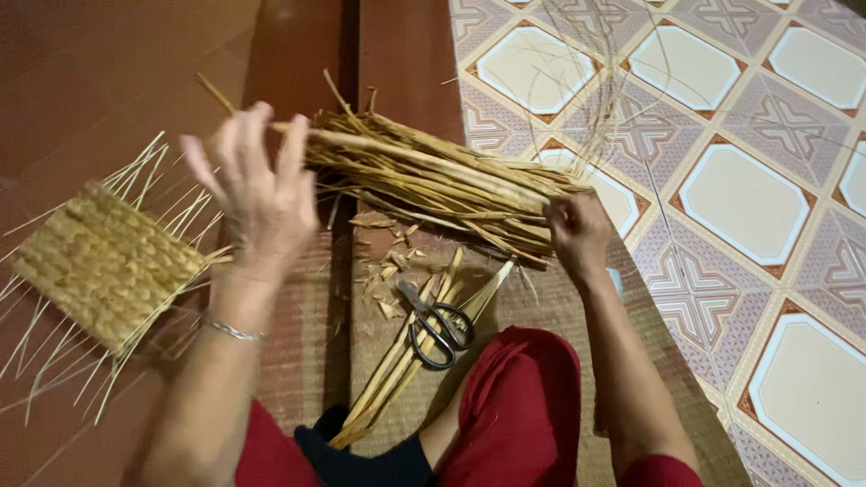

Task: The person sits on a mat and uses scissors to trim the ends of a bundle of dried leaves. They hold the leaves in their left hand and cut the tips with their right hand, occasionally adjusting the bundle to align the ends.

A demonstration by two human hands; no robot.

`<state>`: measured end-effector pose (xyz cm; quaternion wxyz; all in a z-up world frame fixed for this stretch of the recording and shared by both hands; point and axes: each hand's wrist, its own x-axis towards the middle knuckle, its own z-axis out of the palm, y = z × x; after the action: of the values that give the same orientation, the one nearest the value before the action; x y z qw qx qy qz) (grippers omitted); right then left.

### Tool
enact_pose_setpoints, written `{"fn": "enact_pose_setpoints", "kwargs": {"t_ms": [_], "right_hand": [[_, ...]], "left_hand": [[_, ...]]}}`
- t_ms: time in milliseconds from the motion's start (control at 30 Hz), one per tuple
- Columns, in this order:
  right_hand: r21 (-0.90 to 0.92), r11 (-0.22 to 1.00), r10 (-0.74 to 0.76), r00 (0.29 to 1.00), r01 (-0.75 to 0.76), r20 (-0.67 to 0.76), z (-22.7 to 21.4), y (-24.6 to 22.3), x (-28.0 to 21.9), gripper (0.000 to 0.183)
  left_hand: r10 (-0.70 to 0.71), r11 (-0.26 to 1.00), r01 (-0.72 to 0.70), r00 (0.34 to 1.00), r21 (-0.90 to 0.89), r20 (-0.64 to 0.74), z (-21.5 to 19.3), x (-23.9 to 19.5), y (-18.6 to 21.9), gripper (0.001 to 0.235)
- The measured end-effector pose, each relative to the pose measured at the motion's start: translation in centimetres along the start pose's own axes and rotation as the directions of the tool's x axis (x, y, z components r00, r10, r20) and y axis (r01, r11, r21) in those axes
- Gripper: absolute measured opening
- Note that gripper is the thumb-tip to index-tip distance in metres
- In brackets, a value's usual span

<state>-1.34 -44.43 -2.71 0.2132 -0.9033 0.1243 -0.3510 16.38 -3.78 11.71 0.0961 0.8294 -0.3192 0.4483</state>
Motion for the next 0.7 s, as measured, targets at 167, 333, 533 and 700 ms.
{"fn": "enact_pose_setpoints", "kwargs": {"t_ms": [167,333,533,700], "right_hand": [[-0.456,0.886,0.157,0.979,-0.082,0.131,4.1,4.9,3.4,0.010],[-0.551,0.835,-0.078,0.993,0.019,-0.085,5.7,4.9,1.7,0.028],[0.007,0.903,0.341,0.725,-0.430,0.599,6.5,-3.3,-6.0,0.019],[-0.195,0.980,0.193,0.473,-0.046,0.860,8.2,-10.0,-12.0,0.043]], "left_hand": [[0.104,0.921,0.092,0.879,-0.379,0.466,4.0,-5.6,7.1,0.015],[0.092,0.780,0.603,0.155,-0.168,0.984,3.8,-15.0,10.6,0.052],[0.014,0.901,0.427,-0.211,0.079,0.977,3.3,-19.2,12.6,0.074],[-0.066,0.884,0.464,0.012,0.053,0.998,0.7,-23.7,15.4,0.112]]}}
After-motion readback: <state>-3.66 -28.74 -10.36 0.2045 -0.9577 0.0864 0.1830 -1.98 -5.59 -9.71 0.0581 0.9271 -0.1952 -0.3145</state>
